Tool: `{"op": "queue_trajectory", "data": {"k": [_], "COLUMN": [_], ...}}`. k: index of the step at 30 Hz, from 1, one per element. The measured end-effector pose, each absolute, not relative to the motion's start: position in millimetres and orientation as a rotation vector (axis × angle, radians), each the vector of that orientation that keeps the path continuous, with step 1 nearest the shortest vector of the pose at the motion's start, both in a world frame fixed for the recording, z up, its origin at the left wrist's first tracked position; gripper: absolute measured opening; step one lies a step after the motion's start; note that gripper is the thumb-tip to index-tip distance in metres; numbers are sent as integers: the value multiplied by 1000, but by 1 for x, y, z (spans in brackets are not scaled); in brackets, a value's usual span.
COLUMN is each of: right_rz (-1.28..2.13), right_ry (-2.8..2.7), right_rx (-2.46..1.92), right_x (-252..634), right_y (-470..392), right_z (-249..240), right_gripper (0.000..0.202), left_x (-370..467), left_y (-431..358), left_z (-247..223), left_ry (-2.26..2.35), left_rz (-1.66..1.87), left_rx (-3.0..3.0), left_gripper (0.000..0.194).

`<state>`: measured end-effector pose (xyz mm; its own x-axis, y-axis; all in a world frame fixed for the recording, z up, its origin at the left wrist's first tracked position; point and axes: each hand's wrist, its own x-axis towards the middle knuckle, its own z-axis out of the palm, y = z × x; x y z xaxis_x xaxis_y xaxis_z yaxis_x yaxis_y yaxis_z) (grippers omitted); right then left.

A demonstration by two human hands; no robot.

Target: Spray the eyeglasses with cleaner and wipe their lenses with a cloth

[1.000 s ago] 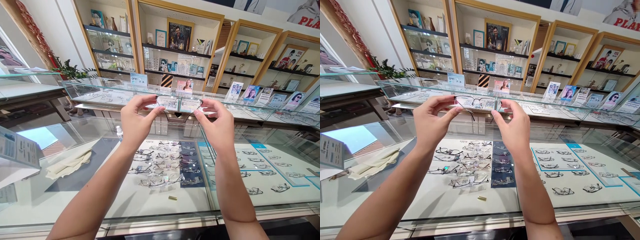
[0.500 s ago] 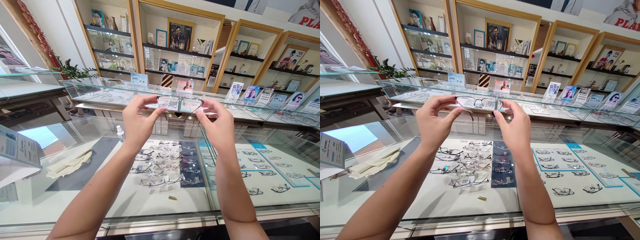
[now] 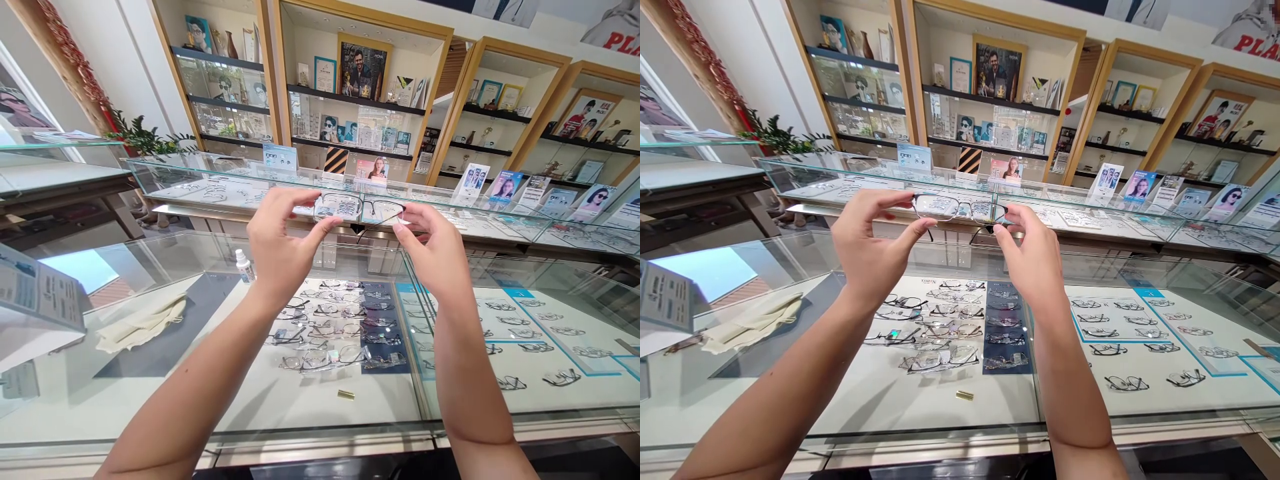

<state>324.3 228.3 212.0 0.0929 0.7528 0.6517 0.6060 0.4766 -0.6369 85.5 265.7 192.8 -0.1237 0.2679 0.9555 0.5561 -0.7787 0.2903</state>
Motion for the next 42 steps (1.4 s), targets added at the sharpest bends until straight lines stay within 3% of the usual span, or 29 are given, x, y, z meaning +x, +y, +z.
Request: {"op": "queue_trajectory", "data": {"k": [14, 33, 42], "right_rz": [22, 225, 127], "right_ry": [-1505, -1544, -1562], "right_rx": [-1059, -1073, -999], "right_x": [307, 308, 298], "right_y": [228, 239, 239], "right_z": [208, 204, 203], "right_gripper": [36, 37, 33], "left_x": [83, 99, 97], "left_y": [296, 278, 292], "left_z": [184, 177, 172], "left_ry": [-931, -991, -976], "left_rz": [-2361, -2177, -2243], "left_rx": [-2173, -1825, -1813], "left_gripper": [45, 59, 64]}}
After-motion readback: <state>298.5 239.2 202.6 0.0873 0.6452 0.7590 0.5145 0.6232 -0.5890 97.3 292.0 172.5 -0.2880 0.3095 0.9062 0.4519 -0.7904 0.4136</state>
